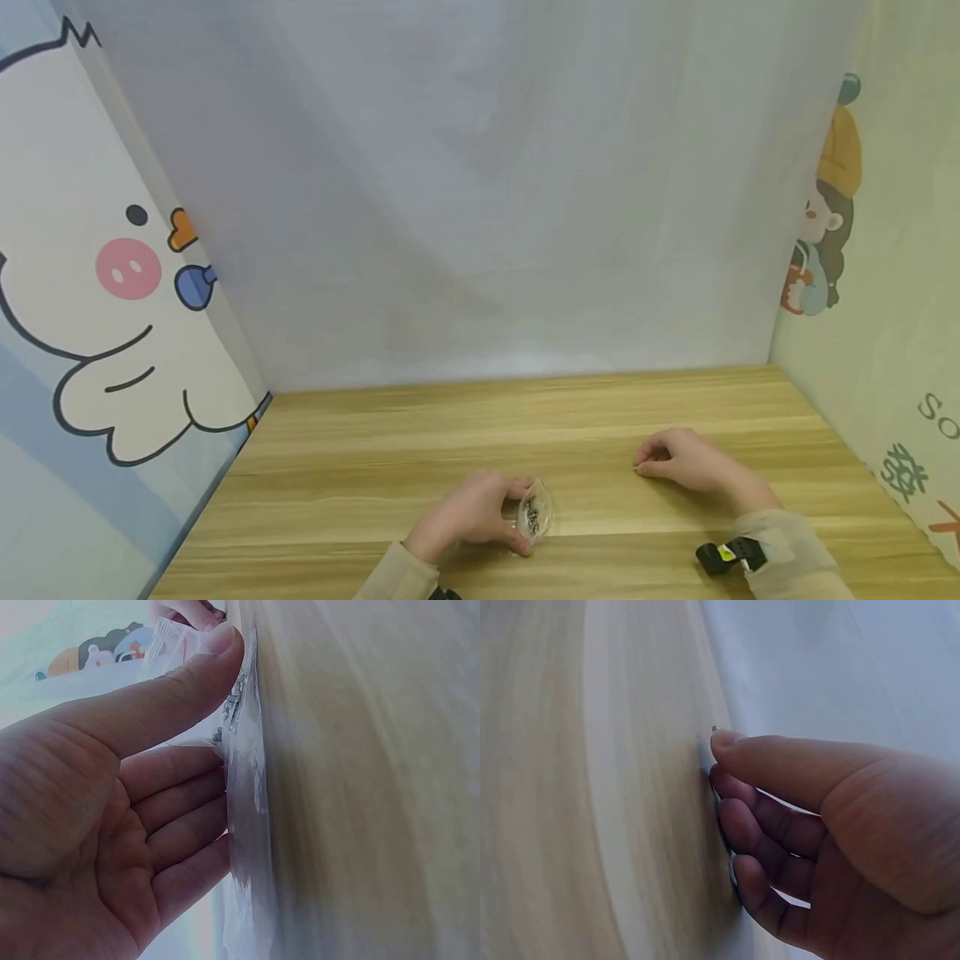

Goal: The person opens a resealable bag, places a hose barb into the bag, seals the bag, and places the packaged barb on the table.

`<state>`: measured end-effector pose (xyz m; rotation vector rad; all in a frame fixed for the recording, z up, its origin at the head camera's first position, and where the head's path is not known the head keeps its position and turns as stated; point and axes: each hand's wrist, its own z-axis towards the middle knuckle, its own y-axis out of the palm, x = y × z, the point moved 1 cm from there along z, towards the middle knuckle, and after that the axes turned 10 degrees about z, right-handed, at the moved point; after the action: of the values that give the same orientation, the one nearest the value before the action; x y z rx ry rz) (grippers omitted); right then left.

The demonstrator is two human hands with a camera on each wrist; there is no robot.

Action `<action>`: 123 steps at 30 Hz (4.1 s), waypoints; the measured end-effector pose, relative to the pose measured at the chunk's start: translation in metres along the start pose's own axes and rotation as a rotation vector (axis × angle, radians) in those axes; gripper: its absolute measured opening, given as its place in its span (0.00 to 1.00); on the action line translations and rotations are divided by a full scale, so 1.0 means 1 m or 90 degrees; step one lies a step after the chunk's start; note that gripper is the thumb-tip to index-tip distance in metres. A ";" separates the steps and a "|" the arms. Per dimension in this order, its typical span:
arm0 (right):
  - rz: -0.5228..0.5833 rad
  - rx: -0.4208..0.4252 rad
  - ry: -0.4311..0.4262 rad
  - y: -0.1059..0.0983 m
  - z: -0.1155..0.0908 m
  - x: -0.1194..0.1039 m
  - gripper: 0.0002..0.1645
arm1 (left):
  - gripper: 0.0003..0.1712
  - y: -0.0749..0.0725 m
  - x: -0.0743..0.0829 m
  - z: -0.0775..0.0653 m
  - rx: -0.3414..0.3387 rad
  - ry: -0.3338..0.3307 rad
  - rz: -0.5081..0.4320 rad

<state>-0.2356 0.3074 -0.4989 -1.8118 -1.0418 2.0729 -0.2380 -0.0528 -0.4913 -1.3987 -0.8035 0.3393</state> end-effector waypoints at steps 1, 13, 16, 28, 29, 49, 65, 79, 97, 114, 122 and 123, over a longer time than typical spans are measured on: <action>0.003 -0.001 0.003 0.001 0.001 -0.002 0.04 | 0.46 0.000 0.000 0.000 0.000 -0.003 -0.001; 0.025 -0.036 -0.049 0.023 0.011 -0.030 0.03 | 0.47 -0.002 0.000 -0.004 -0.004 -0.006 -0.003; 0.025 -0.037 -0.067 0.027 0.013 -0.038 0.03 | 0.47 -0.002 0.000 -0.003 -0.002 -0.005 -0.008; 0.042 -0.048 -0.116 0.040 0.013 -0.064 0.04 | 0.48 0.002 -0.003 -0.002 0.005 0.006 0.012; 0.044 -0.046 -0.121 0.042 0.013 -0.066 0.03 | 0.48 0.002 -0.003 -0.001 0.006 0.006 0.011; 0.075 -0.048 -0.177 0.062 0.013 -0.078 0.04 | 0.47 0.004 -0.002 -0.002 0.003 0.011 0.021; 0.064 -0.050 -0.190 0.080 0.016 -0.086 0.04 | 0.45 0.000 -0.002 -0.002 -0.004 0.013 -0.003; 0.065 -0.031 -0.195 0.087 0.016 -0.087 0.03 | 0.46 -0.001 0.000 0.000 -0.008 0.002 0.003; 0.061 -0.021 -0.188 0.093 0.016 -0.092 0.04 | 0.46 0.001 -0.001 -0.001 -0.002 0.003 0.015; 0.059 0.009 -0.185 0.099 0.015 -0.096 0.05 | 0.45 0.001 0.000 -0.002 -0.009 -0.004 0.003; 0.059 0.016 -0.203 0.102 0.016 -0.098 0.03 | 0.44 0.000 -0.001 -0.001 -0.009 0.002 0.001; 0.058 0.018 -0.205 0.103 0.016 -0.098 0.03 | 0.44 0.000 -0.001 -0.001 -0.008 0.003 0.001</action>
<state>-0.1977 0.1703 -0.4850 -1.5725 -1.0101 2.4800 -0.2382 -0.0541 -0.4915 -1.4116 -0.8021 0.3333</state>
